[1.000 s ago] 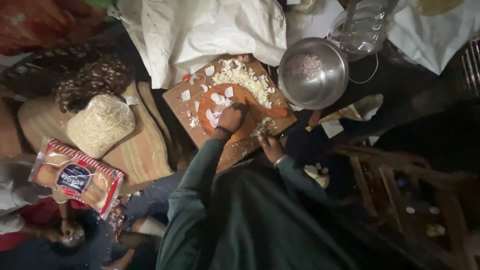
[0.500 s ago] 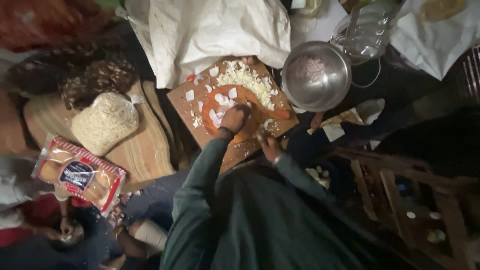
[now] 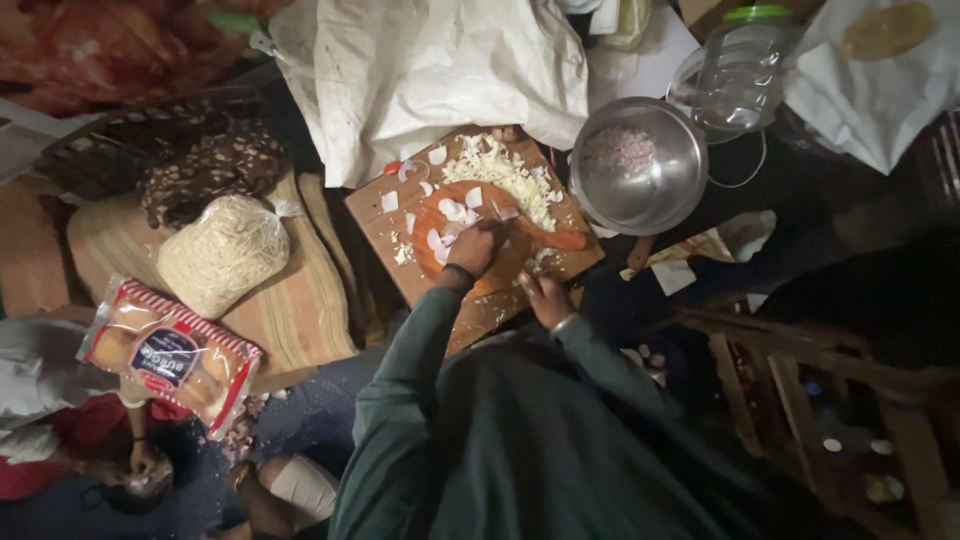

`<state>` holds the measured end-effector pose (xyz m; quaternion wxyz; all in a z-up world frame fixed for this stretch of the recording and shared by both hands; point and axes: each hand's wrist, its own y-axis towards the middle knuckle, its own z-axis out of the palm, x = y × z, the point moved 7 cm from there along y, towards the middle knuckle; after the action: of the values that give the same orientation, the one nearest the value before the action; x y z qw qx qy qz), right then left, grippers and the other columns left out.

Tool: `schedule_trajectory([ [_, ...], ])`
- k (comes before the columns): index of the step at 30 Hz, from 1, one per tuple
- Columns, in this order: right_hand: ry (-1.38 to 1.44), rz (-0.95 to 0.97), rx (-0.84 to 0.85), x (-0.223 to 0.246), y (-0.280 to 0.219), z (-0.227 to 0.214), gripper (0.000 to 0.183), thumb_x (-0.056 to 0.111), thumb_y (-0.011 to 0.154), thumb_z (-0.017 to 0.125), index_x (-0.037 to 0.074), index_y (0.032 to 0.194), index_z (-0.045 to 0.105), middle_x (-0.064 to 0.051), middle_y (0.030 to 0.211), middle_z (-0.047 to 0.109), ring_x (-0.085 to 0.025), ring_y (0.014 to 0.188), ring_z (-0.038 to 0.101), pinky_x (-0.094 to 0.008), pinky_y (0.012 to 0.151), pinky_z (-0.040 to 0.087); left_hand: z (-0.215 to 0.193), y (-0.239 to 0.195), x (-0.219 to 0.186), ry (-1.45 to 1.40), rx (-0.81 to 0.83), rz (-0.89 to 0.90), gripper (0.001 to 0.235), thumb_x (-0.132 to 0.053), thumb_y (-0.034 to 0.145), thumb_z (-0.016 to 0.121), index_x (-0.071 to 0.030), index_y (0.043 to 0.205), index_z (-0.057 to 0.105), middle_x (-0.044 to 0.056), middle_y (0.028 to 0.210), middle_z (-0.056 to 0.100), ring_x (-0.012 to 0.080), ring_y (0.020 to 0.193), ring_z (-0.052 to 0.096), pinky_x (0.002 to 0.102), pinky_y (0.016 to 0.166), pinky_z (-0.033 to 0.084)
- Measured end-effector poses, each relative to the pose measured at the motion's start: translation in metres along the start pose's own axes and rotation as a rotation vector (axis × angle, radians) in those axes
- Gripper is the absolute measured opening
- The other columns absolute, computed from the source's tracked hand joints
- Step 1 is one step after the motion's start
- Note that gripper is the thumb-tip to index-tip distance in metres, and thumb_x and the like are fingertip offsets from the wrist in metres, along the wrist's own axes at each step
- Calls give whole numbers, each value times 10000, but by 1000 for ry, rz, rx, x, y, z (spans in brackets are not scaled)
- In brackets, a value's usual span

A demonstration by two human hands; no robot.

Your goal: The person uses a knife to chop onions on a wooden cutting board. They repeatedly slice the onions into smaller pieces and occasionally gather them into a pile on the board.

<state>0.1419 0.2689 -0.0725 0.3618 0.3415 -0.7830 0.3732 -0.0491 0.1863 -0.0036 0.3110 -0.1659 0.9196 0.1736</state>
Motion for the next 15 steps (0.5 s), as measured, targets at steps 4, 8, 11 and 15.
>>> schedule_trajectory([
  [4, -88, -242, -78, 20, -6, -5, 459, 417, 1068, 517, 32, 1247, 692, -252, 1127, 701, -433, 1084, 661, -482, 898, 499, 2, 4, 10, 55, 45, -45, 166, -112, 902, 571, -75, 1001, 699, 153, 1051, 698, 351, 987, 681, 470, 833, 558],
  [8, -66, -254, -31, 28, -11, -14, 466, 416, 1071, 506, 10, 1199, 694, -247, 1093, 714, -419, 1062, 666, -476, 901, 492, 0, -2, 6, 7, -2, -33, 154, -100, 894, 569, -73, 983, 690, 163, 1027, 692, 367, 966, 681, 480, 813, 556],
  [11, 16, -115, 28, 18, -6, -7, 470, 439, 1045, 517, 24, 1162, 706, -205, 1086, 745, -362, 1060, 697, -437, 919, 511, 7, -4, 12, 13, 21, -80, 143, -106, 902, 582, -56, 995, 679, 176, 1011, 686, 380, 951, 676, 483, 804, 554],
  [15, -28, -447, -129, 43, -25, -10, 496, 410, 1097, 501, -23, 1246, 691, -280, 1209, 682, -425, 1170, 614, -474, 964, 453, 6, -3, 19, 69, 42, -48, 156, -130, 866, 619, -46, 981, 681, 197, 991, 683, 386, 934, 679, 486, 768, 551],
])
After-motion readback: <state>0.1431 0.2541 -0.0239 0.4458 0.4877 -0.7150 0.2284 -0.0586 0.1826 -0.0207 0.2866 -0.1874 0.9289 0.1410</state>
